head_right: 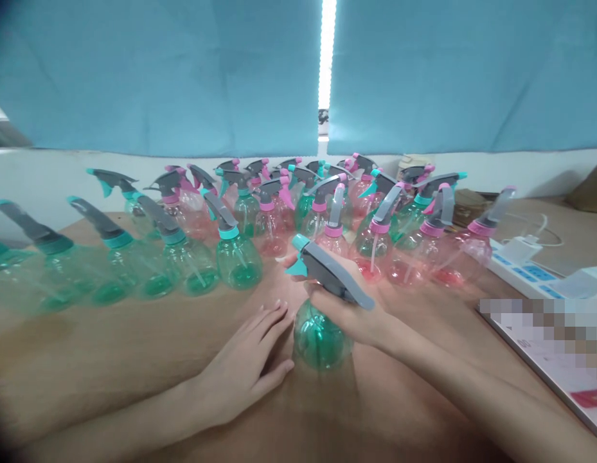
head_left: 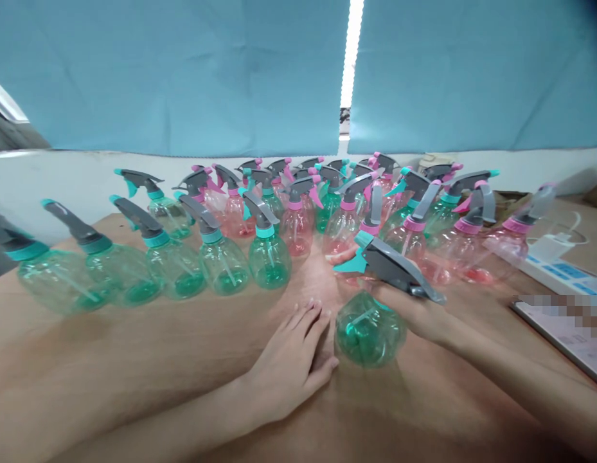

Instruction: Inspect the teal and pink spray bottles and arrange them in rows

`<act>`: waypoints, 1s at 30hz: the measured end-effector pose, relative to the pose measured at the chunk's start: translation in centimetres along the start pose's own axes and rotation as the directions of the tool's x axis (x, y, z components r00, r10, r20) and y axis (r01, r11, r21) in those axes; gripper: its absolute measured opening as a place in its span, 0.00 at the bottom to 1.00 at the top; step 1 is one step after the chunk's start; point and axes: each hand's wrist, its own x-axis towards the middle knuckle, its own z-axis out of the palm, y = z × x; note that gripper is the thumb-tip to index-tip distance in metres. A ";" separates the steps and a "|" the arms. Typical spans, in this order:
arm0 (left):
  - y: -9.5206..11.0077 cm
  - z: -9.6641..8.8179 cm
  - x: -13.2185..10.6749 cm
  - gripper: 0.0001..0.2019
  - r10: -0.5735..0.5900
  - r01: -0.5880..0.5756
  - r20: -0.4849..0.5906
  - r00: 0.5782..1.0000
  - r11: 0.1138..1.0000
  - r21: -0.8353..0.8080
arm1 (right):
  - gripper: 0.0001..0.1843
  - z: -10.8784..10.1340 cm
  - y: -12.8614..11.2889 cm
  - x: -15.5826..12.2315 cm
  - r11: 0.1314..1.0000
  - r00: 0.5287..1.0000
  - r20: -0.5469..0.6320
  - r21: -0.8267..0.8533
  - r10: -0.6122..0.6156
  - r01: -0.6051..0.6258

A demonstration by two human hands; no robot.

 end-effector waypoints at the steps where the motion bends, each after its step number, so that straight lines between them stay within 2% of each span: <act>1: 0.0 0.0 0.0 0.29 0.000 0.000 -0.001 1.000 1.000 0.000 | 0.22 0.0 0.0 0.0 1.000 1.000 -0.004 0.005 0.000 0.000; 7: -0.1 0.1 -0.1 0.30 -0.016 0.015 0.016 1.000 1.000 0.009 | 0.21 0.2 0.0 -0.1 0.999 0.999 -0.046 0.043 -0.022 0.024; 14: 0.1 -0.1 0.0 0.30 -0.020 0.020 0.038 0.999 1.000 0.018 | 0.16 0.2 -1.0 0.2 0.996 0.991 -0.108 -0.038 -0.084 0.081; 20: 0.4 -0.5 0.1 0.29 -0.020 0.019 0.042 0.999 1.000 0.019 | 0.09 0.4 -0.5 0.0 1.000 0.997 -0.076 0.007 -0.019 0.020; 24: 0.4 -0.5 0.1 0.29 -0.019 0.018 0.041 0.999 1.000 0.024 | 0.08 0.4 -0.1 -0.2 1.000 0.993 -0.114 -0.007 -0.006 0.006; 30: 0.1 -0.3 0.1 0.27 -0.001 0.000 0.019 1.000 0.998 0.055 | 0.12 0.3 -0.2 -0.1 1.000 0.996 -0.090 0.007 0.021 -0.020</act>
